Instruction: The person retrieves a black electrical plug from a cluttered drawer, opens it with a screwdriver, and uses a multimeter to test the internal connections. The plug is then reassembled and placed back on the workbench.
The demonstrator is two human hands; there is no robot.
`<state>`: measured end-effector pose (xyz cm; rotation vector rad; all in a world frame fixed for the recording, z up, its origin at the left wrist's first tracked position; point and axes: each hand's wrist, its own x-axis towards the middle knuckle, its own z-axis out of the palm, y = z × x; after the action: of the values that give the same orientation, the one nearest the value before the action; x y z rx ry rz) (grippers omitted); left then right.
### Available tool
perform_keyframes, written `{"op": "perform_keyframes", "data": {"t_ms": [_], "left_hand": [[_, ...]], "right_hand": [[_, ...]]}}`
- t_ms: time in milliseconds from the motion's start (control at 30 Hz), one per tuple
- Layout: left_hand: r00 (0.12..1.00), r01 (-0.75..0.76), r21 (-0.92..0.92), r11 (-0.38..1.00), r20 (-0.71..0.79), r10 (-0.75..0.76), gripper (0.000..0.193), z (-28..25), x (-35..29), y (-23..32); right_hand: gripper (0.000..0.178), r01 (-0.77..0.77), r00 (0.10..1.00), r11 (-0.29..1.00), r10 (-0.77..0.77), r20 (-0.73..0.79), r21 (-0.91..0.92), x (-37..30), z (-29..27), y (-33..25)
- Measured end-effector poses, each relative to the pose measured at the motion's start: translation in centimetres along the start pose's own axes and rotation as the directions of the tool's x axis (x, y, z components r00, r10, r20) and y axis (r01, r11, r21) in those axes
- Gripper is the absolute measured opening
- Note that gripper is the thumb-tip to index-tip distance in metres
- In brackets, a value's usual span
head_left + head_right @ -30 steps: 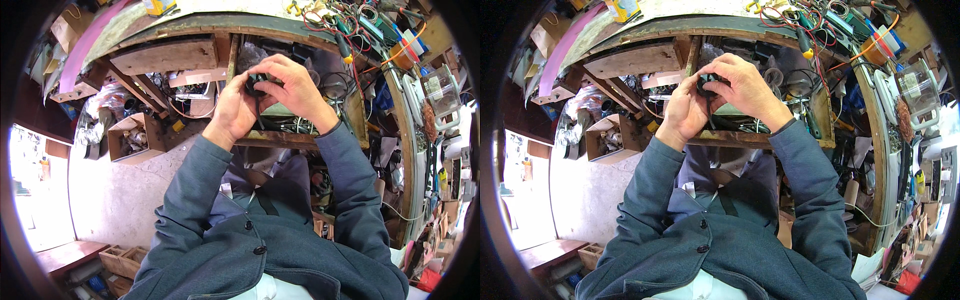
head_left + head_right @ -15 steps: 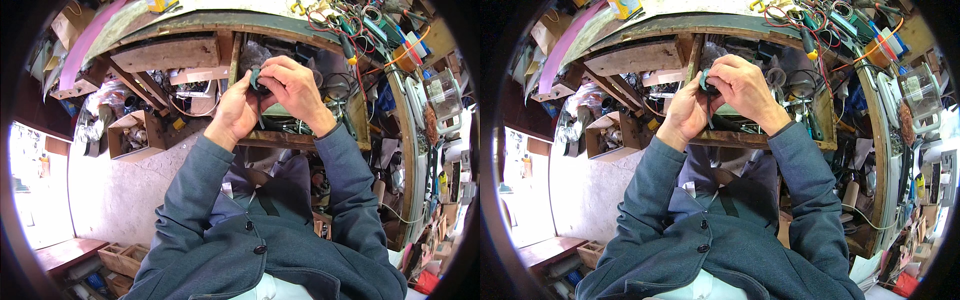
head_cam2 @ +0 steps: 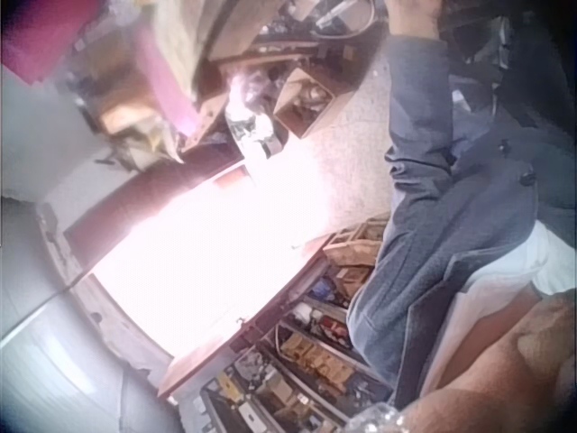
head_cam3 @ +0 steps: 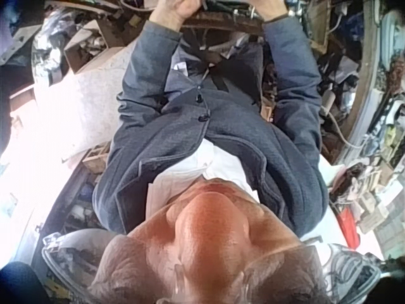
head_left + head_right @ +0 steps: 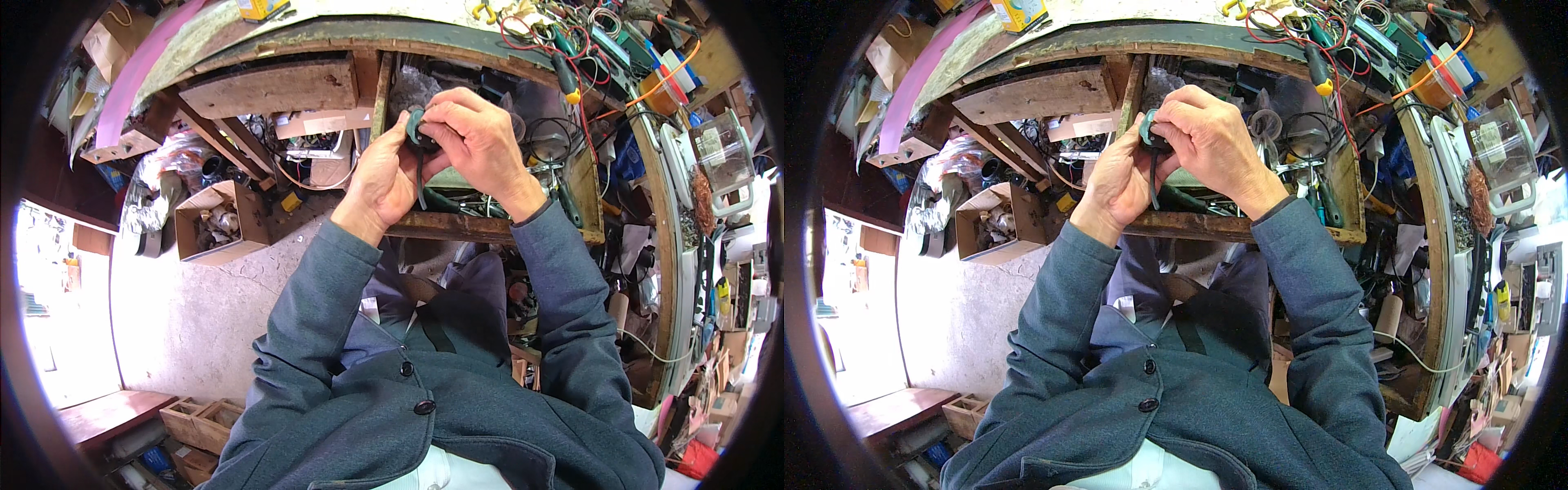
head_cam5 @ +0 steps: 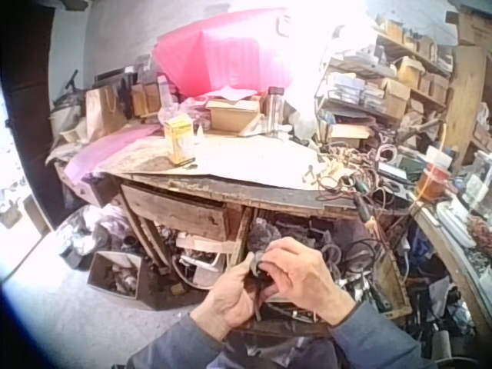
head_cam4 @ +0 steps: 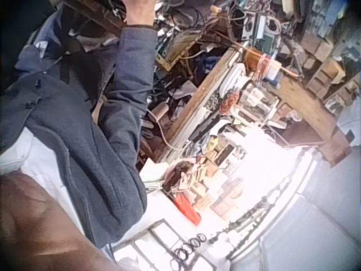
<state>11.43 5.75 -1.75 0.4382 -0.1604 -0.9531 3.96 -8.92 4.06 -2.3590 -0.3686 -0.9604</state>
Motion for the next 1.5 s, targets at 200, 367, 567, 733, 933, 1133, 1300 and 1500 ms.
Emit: {"op": "perform_keyframes", "data": {"t_ms": [200,367,567,733,933,1133,1300,1500], "left_hand": [[1.000,0.001,0.003,1.000,-0.010,-0.001,0.031,1.3,-0.6,0.4],[0.999,0.000,-0.066,0.998,0.049,0.003,0.030,0.7,-0.3,0.3],[0.999,-0.029,-0.046,0.999,-0.045,0.027,0.028,1.1,-0.3,0.3],[0.999,-0.020,-0.123,0.992,0.032,0.025,0.029,1.1,-0.3,0.3],[0.999,-0.012,-0.129,0.992,0.031,0.016,0.037,1.2,-0.2,0.3],[0.998,0.012,-0.066,0.998,-0.057,-0.016,0.044,1.7,-0.6,0.4],[0.998,0.005,-0.083,0.997,-0.069,-0.010,0.044,1.5,-0.5,0.3],[0.998,0.001,-0.096,0.995,-0.055,-0.006,0.043,1.6,-0.5,0.2]], "right_hand": [[0.012,-0.021,1.000,0.999,0.021,-0.001,0.038,0.3,-0.2,0.1],[0.012,-0.027,1.000,0.999,0.027,-0.012,0.028,0.5,-0.3,-0.1],[0.011,-0.017,0.998,1.000,0.018,-0.053,0.023,0.5,-0.5,-0.1],[0.012,-0.059,0.998,0.997,0.060,-0.011,0.046,0.7,-0.7,-0.3],[0.009,0.046,0.997,0.999,-0.046,-0.056,0.009,1.4,-1.3,0.5],[0.013,-0.017,0.997,1.000,0.016,-0.076,-0.013,2.1,-3.3,0.6],[0.012,-0.060,0.995,0.998,0.060,-0.081,0.005,2.2,-3.8,1.0],[0.012,-0.027,0.997,0.998,0.023,-0.079,-0.058,2.6,-4.2,1.8]]}}
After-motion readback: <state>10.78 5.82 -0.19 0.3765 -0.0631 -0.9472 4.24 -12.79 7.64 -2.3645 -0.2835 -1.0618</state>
